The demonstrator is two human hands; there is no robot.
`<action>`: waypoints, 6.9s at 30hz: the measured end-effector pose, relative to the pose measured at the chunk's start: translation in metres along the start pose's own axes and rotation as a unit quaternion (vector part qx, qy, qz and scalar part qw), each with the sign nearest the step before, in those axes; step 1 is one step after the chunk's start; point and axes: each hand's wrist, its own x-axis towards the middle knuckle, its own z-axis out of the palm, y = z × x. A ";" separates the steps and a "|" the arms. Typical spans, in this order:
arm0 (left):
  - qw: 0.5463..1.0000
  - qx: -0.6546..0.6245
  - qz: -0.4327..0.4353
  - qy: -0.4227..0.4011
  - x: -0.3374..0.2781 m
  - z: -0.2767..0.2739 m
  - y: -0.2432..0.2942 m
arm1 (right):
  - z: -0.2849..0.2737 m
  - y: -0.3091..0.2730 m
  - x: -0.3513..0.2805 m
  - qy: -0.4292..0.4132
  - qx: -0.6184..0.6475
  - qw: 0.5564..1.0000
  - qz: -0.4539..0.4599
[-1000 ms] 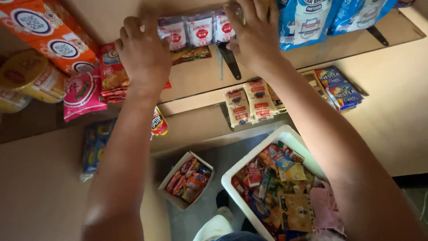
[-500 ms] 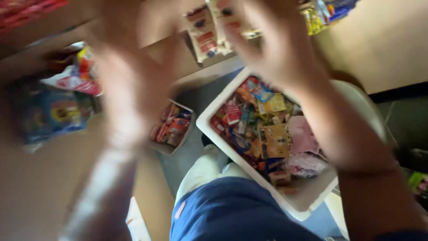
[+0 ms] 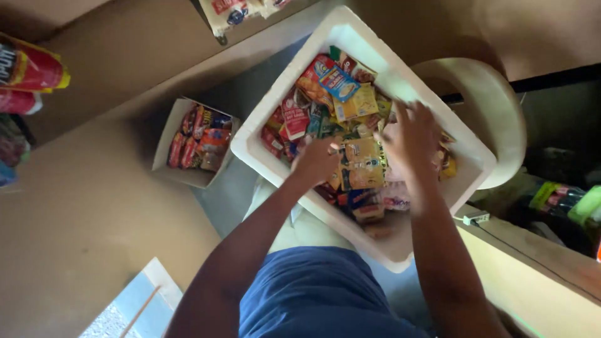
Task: Organizing and stocking various packaged food items onto grocery store shelves.
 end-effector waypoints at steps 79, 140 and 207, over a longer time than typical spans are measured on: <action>0.382 -0.884 0.148 -0.224 -0.078 -0.029 0.091 | -0.018 -0.085 -0.100 0.187 0.459 0.850 -0.179; 0.949 0.165 0.034 0.266 0.281 -0.225 0.125 | -0.130 0.014 0.337 0.162 0.431 0.887 -0.040; 0.963 -0.147 0.188 -0.123 -0.040 0.138 0.045 | 0.015 0.147 -0.196 -0.049 0.540 0.778 0.317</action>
